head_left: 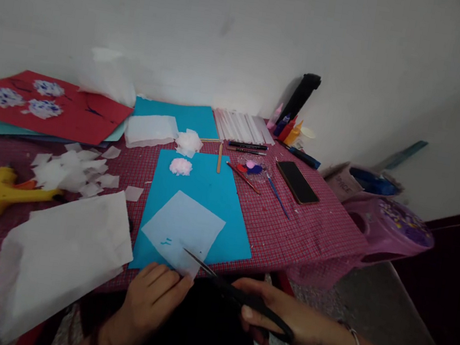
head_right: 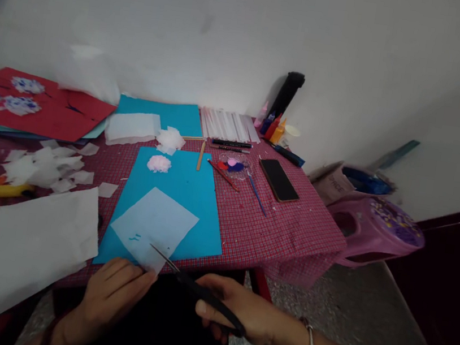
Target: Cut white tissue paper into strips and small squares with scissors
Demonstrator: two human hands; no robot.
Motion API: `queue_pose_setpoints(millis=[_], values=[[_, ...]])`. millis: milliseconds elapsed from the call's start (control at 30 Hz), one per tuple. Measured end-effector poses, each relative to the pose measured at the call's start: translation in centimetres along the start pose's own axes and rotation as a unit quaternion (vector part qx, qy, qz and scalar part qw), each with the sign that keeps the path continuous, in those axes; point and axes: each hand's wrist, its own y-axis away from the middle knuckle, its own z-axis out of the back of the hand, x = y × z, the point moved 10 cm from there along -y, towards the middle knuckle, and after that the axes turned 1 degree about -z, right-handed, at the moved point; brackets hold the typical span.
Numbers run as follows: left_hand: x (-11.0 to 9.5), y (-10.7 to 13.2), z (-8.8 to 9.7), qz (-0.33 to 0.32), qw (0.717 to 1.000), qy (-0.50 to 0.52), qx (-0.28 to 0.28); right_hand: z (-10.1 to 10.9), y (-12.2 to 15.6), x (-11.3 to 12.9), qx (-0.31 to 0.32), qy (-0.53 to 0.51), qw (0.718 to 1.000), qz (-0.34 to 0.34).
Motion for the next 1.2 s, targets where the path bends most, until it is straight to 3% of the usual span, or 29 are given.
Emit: queue_pose_setpoints(millis=[300, 600, 800, 1200], values=[[0.1, 0.0, 0.2, 0.007, 1.0, -0.008, -0.017, -0.4, 0.0, -0.1, 0.002, 0.012, 1.0, -0.014], [-0.9, 0.5, -0.1, -0.031, 0.999, -0.007, 0.031, -0.4, -1.1, 0.5, 0.03, -0.006, 0.999, -0.034], [-1.8, 0.2, 0.2, -0.044, 0.997, 0.003, 0.056, -1.1, -1.8, 2.5, 0.059, 0.005, 0.997, -0.044], [-2.6, -0.2, 1.5, -0.051, 0.999, -0.002, 0.018, -1.7, -2.9, 3.5, 0.056, 0.051, 0.996, -0.044]])
